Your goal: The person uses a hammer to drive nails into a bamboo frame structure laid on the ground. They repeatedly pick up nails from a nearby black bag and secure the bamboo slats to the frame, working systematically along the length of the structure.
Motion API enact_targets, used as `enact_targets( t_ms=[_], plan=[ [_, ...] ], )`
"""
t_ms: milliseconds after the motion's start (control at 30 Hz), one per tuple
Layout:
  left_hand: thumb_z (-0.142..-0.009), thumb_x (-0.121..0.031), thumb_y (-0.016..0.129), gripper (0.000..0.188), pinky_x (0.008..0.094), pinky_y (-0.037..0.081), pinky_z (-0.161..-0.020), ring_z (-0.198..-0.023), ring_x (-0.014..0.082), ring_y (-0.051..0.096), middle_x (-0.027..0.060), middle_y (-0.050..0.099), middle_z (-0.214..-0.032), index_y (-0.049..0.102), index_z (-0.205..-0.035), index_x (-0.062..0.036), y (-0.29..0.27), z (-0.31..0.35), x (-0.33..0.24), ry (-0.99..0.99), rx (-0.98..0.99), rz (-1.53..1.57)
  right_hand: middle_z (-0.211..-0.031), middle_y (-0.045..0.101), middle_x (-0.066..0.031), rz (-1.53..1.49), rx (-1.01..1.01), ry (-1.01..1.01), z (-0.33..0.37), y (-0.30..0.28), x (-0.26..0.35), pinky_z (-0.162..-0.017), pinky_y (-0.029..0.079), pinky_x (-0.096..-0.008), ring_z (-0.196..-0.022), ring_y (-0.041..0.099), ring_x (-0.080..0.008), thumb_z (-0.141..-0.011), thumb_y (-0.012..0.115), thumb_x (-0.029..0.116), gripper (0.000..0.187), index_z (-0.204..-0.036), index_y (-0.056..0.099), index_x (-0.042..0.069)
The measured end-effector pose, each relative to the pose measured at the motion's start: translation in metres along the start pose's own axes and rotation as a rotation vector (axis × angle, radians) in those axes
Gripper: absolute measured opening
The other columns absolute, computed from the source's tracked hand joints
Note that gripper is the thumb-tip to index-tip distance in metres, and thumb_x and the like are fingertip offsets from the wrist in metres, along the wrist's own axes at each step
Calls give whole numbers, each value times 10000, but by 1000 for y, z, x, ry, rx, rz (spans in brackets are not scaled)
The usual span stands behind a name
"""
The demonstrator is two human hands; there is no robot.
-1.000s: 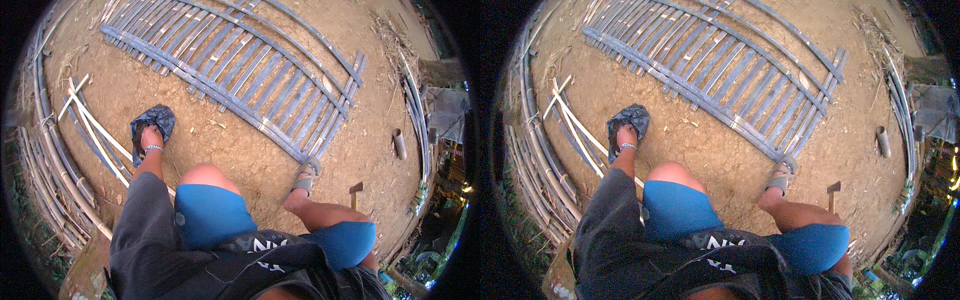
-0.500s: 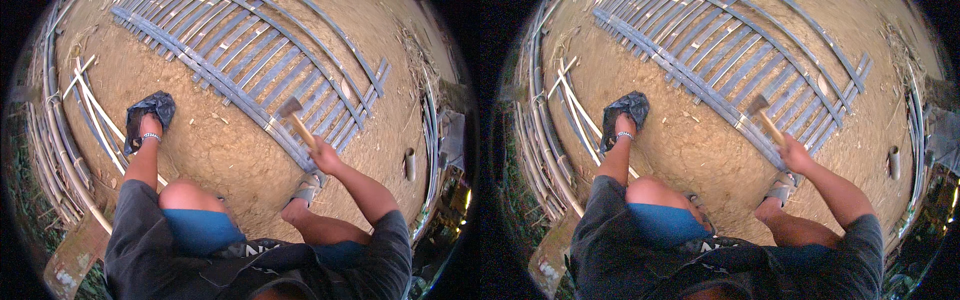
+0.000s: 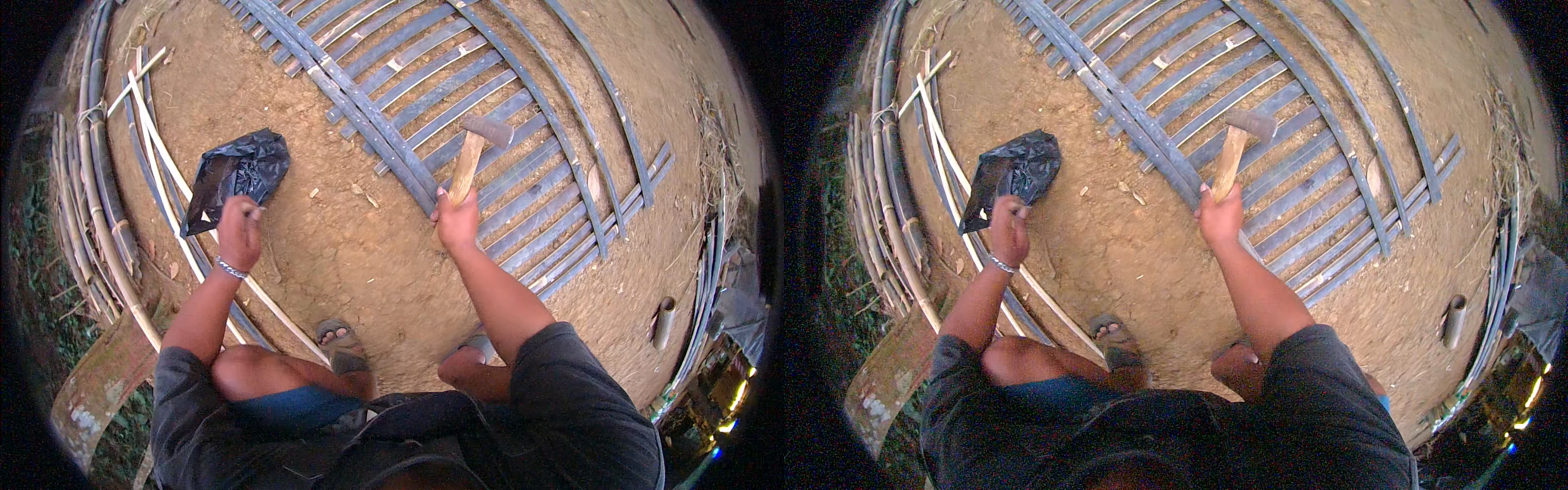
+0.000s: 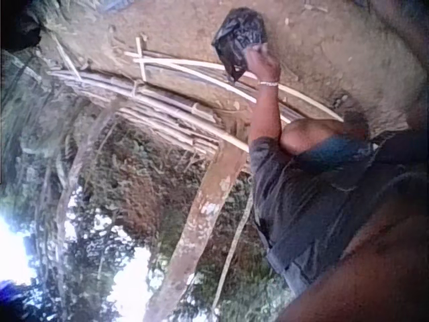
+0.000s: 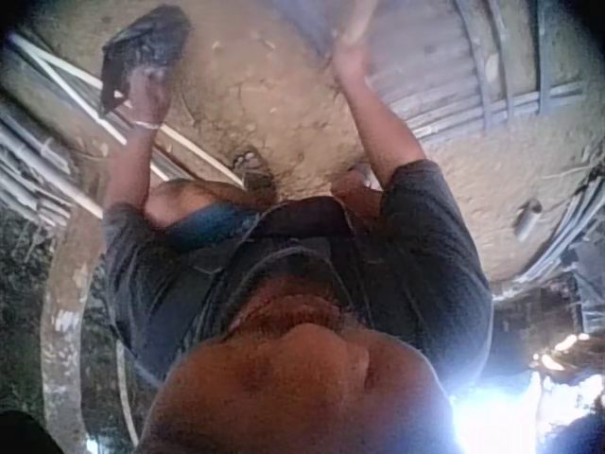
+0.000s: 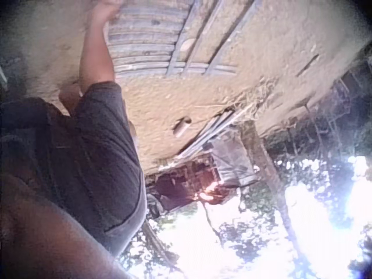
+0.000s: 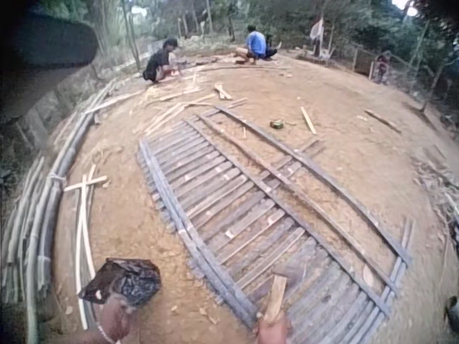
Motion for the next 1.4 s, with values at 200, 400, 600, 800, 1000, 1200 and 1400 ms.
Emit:
enact_targets(
  t_ms=[200,400,600,800,1000,1200,1400],
  plan=[
    [-905,-100,683,118,423,533,-778,-868,374,665,167,680,-934,638,-991,-33,105,-22,-60,-156,430,224,-708,634,-87,12,1,16,-4,6,-6,-465,508,-336,-495,631,-187,-948,703,165,270,-1065,498,34],
    [-913,-106,708,125,333,537,-741,-798,163,668,87,693,-865,650,-972,-12,201,-49,-107,-421,403,465,-734,639,-97,-16,18,12,-8,1,-7,-469,520,-347,-508,645,-185,-947,705,163,293,-1093,488,32],
    [-931,-109,686,199,309,547,-733,-820,148,701,77,740,-905,687,-1072,32,248,-33,-108,-671,150,955,-727,631,-94,6,52,-17,-8,2,-7,-457,523,-345,-515,649,-175,-955,703,162,300,-1085,468,27],
    [-886,-139,736,120,360,540,-760,-804,232,714,98,752,-922,749,-928,-27,225,-58,-128,-597,-25,563,-721,639,-98,-69,77,31,-6,3,-9,-456,523,-341,-510,651,-178,-939,726,161,328,-1079,467,15],
    [-763,-130,792,76,418,436,-943,-980,261,621,24,730,-977,758,-824,-99,246,-66,-131,-314,-328,338,-715,640,-101,28,93,54,-4,1,-2,-462,523,-340,-513,655,-183,-934,729,158,337,-1080,470,0],
    [-772,-144,789,69,412,409,-954,-1031,243,596,-2,717,-985,763,-834,-129,261,-60,-129,-292,-392,240,-744,633,-100,-31,140,-5,-6,3,-3,-465,517,-331,-520,640,-166,-939,719,144,320,-1075,471,-6],
    [-780,-154,791,72,409,412,-942,-1030,237,600,-10,721,-974,762,-843,-138,261,-58,-128,-320,-436,259,-731,593,-63,-13,196,11,-2,3,3,-479,510,-306,-538,604,-143,-956,695,101,285,-1067,447,13]
  ],
)
Point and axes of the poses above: each hand's wrist, its own z-axis away from the middle knuckle, its own y-axis out of the palm, x = y × z, the point moved 6 cm from there along -z, towards the middle knuckle
